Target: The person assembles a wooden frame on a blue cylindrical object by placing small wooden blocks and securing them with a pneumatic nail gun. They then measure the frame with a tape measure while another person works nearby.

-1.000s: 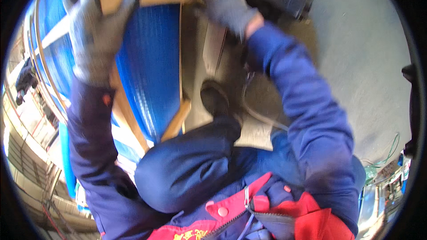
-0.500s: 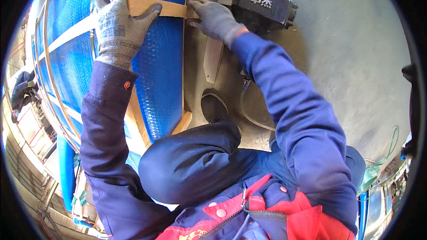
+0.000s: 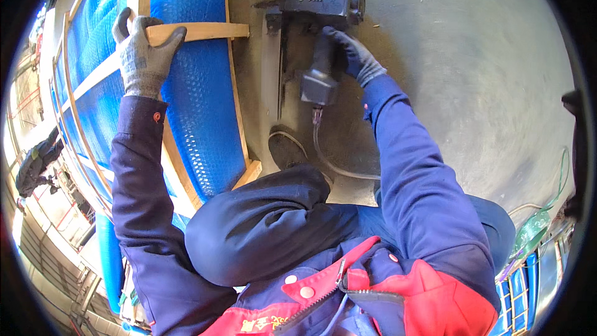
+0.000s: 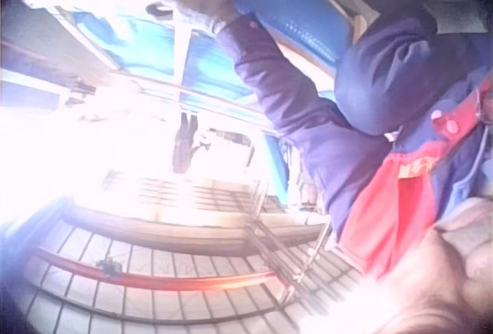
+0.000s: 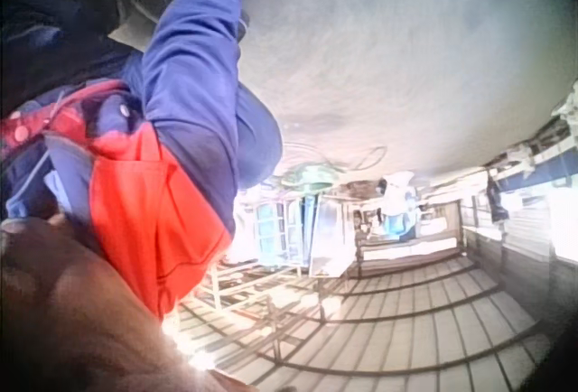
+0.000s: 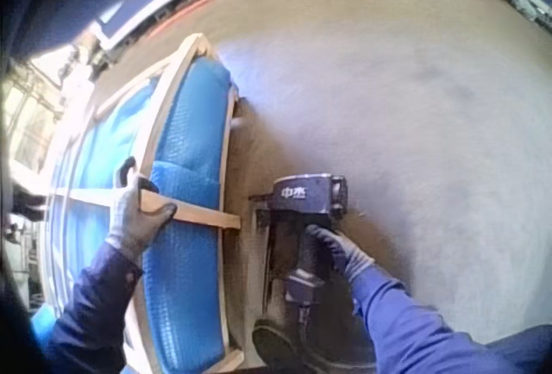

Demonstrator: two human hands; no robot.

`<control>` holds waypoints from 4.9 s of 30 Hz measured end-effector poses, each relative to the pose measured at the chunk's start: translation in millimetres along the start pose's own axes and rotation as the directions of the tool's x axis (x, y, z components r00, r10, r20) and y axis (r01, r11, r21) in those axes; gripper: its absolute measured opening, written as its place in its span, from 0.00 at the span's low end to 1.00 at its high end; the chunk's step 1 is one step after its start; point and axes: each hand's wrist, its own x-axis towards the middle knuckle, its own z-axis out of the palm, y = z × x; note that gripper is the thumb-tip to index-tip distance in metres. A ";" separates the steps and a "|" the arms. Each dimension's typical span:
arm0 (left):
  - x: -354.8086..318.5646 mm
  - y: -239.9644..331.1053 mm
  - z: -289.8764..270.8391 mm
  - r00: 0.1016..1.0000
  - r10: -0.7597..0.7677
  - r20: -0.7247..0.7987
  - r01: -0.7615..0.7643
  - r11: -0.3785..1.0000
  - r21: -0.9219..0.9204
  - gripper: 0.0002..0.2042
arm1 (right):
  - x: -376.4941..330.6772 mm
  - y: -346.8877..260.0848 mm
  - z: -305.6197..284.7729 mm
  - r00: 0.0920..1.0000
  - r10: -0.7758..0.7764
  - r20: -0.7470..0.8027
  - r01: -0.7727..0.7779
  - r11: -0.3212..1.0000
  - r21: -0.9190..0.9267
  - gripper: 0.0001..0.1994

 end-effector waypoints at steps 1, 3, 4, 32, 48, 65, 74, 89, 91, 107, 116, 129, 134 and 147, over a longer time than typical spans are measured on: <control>0.3 1.1 -0.6 1.000 0.003 -0.010 -0.003 1.000 0.018 0.26 | -1.8 2.2 3.2 0.993 0.052 0.103 -0.057 0.997 0.048 0.22; 0.6 3.6 -2.2 1.000 -0.018 -0.006 0.018 0.999 -0.027 0.25 | -11.3 9.0 13.3 0.976 0.101 0.191 -0.125 0.986 0.115 0.22; -0.1 4.9 -3.9 0.999 -0.042 0.003 0.042 0.999 -0.016 0.25 | -18.3 13.2 19.2 0.952 0.109 0.285 -0.191 0.941 0.279 0.22; 3.1 9.9 -11.9 0.997 0.078 0.004 -0.078 0.993 -0.084 0.19 | -23.3 30.8 48.0 0.901 0.405 0.154 -0.429 0.883 0.190 0.07; 3.8 15.0 -16.7 0.998 0.052 0.048 -0.047 0.995 -0.090 0.16 | -17.4 16.4 47.1 0.869 0.448 0.208 -0.485 0.855 0.185 0.08; -1.4 5.3 -6.6 0.999 0.044 0.022 -0.042 0.993 -0.110 0.18 | -26.2 28.1 30.2 0.902 0.368 0.226 -0.417 0.877 0.239 0.08; 3.2 13.7 -14.3 0.997 0.067 0.034 -0.064 0.992 -0.106 0.16 | -20.7 29.1 34.6 0.870 0.418 0.260 -0.472 0.860 0.196 0.08; 4.7 19.2 -18.7 0.997 0.059 0.057 -0.053 0.993 -0.110 0.16 | -16.4 25.9 37.2 0.893 0.386 0.233 -0.433 0.879 0.202 0.07; 3.9 17.8 -18.8 0.997 0.061 0.057 -0.054 0.992 -0.112 0.16 | -14.7 24.0 36.6 0.890 0.390 0.238 -0.439 0.874 0.210 0.07; 4.0 11.9 -11.1 0.998 0.053 0.021 -0.051 0.995 -0.087 0.17 | -18.7 26.3 34.6 0.881 0.397 0.258 -0.451 0.870 0.200 0.09; -4.8 1.7 -4.7 1.000 0.017 -0.005 -0.018 0.995 -0.094 0.19 | -21.8 26.0 41.7 0.896 0.393 0.204 -0.432 0.879 0.204 0.12; -65.4 -0.1 -57.4 0.925 -0.321 0.205 0.369 0.888 -0.275 0.60 | -103.1 -27.7 94.4 0.863 0.133 0.486 -0.188 0.980 0.066 0.35; -122.9 -0.6 -47.2 0.894 -0.370 0.252 0.419 0.890 -0.179 0.53 | -108.9 -46.6 115.2 0.839 0.131 0.528 -0.196 0.978 0.068 0.30; -112.6 0.8 -36.0 0.847 -0.465 0.257 0.500 0.862 -0.088 0.35 | -96.0 -45.1 140.4 0.805 0.267 0.530 -0.269 0.960 -0.076 0.10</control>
